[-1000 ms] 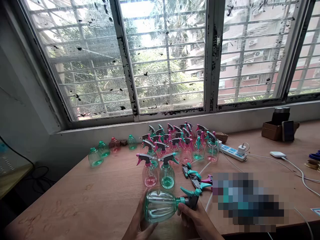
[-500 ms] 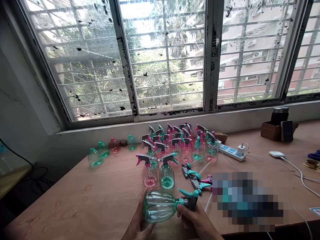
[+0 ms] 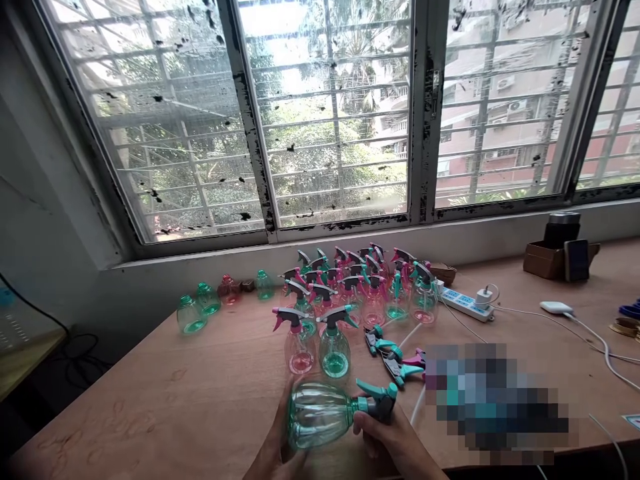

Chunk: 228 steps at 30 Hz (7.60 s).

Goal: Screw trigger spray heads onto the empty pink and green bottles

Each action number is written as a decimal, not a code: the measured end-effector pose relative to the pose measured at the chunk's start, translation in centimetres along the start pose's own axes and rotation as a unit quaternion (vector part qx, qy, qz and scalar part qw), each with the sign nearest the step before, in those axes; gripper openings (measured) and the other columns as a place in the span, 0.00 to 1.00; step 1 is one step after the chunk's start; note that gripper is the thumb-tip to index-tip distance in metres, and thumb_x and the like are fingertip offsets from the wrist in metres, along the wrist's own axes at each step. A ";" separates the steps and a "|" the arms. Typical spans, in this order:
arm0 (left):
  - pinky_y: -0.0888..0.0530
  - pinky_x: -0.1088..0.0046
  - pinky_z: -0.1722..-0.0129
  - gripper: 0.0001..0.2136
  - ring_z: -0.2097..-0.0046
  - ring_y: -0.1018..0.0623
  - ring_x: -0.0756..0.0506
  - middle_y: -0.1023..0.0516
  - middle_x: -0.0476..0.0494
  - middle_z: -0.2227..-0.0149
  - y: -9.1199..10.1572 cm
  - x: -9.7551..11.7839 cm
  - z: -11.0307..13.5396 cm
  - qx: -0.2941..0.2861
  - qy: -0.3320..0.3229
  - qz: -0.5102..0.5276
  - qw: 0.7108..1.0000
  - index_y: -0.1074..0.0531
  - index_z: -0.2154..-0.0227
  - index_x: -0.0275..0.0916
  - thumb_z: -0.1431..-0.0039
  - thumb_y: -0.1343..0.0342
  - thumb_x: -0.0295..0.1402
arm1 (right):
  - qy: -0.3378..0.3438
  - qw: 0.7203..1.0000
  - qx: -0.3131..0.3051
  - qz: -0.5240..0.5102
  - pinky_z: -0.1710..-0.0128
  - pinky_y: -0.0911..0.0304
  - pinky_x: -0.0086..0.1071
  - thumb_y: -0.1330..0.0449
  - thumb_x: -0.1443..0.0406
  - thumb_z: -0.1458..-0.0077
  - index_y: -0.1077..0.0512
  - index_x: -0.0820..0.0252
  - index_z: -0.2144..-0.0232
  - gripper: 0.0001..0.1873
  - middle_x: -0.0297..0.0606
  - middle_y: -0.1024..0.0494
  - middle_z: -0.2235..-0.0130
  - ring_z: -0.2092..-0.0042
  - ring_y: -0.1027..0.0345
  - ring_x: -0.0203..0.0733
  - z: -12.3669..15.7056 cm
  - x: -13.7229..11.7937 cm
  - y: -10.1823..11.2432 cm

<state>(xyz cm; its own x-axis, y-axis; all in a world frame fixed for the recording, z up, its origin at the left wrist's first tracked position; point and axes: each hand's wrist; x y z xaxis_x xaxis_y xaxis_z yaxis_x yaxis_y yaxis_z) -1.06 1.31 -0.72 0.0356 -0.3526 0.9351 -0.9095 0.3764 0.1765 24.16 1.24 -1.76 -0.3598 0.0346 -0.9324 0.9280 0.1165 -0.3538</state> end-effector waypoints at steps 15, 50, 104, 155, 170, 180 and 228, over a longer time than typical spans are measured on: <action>0.48 0.52 0.29 0.45 0.27 0.51 0.34 0.59 0.45 0.25 0.1 0.1 0.2 -0.003 0.031 0.027 0.999 0.62 0.29 0.54 0.40 0.37 0.42 | 0.000 1.000 0.004 0.016 0.84 0.51 0.24 0.28 0.46 0.53 0.25 0.61 0.60 0.28 0.33 0.22 0.77 0.83 0.41 0.30 -0.2 0.2 0.3; 0.44 0.50 0.31 0.49 0.29 0.41 0.32 0.43 0.38 0.28 0.1 1.1 -0.5 -0.020 0.052 0.145 0.988 0.58 0.29 0.49 0.45 0.32 0.41 | -0.014 1.000 -0.028 -0.004 0.81 0.42 0.26 0.27 0.50 0.52 0.29 0.59 0.57 0.27 0.32 0.20 0.74 0.81 0.35 0.32 -0.2 0.6 0.5; 0.47 0.50 0.30 0.47 0.28 0.45 0.33 0.48 0.41 0.27 -0.1 1.3 -0.2 -0.002 0.059 0.073 0.996 0.57 0.29 0.52 0.43 0.33 0.39 | -0.012 1.000 -0.006 -0.003 0.83 0.42 0.27 0.29 0.48 0.51 0.31 0.58 0.61 0.26 0.33 0.20 0.77 0.83 0.34 0.35 -0.2 -0.2 0.2; 0.48 0.50 0.29 0.46 0.29 0.43 0.32 0.41 0.40 0.29 -0.5 2.5 -0.3 0.024 0.050 -0.003 0.998 0.57 0.29 0.48 0.43 0.33 0.39 | -0.012 0.999 -0.037 -0.004 0.81 0.42 0.27 0.28 0.50 0.50 0.28 0.59 0.61 0.24 0.33 0.21 0.75 0.80 0.35 0.34 0.4 -1.1 0.1; 0.46 0.49 0.30 0.48 0.29 0.41 0.33 0.42 0.41 0.29 -0.6 2.3 -0.3 0.013 0.050 0.056 0.997 0.57 0.29 0.51 0.45 0.31 0.39 | 0.001 0.999 -0.042 -0.012 0.81 0.42 0.26 0.30 0.52 0.47 0.30 0.60 0.58 0.23 0.35 0.20 0.73 0.79 0.34 0.34 0.2 0.0 0.7; 0.43 0.51 0.31 0.45 0.30 0.39 0.32 0.37 0.40 0.31 -0.3 1.9 -0.2 0.013 0.048 0.028 0.998 0.54 0.29 0.47 0.43 0.33 0.39 | 0.008 0.999 -0.042 0.016 0.81 0.41 0.25 0.28 0.50 0.50 0.27 0.61 0.56 0.27 0.34 0.20 0.74 0.78 0.34 0.33 0.3 0.6 0.7; 0.41 0.52 0.31 0.47 0.30 0.39 0.34 0.44 0.42 0.28 -0.2 0.6 -0.2 0.013 0.037 0.108 0.993 0.56 0.29 0.55 0.45 0.31 0.36 | 0.019 1.000 -0.019 0.017 0.83 0.43 0.26 0.29 0.47 0.52 0.32 0.58 0.63 0.26 0.33 0.21 0.76 0.80 0.35 0.35 -0.2 0.5 0.4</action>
<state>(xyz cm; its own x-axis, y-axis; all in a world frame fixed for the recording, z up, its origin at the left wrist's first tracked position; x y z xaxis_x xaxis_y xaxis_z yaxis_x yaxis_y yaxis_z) -0.78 1.20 -0.18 -0.1331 -0.2021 0.9703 -0.9098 0.4133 -0.0387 24.28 1.49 -2.36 -0.3328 0.0761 -0.9399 0.9356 0.1514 -0.3190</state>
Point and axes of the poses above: each hand's wrist, its own z-axis away from the middle knuckle, its own y-axis out of the back of the hand, x = y × z
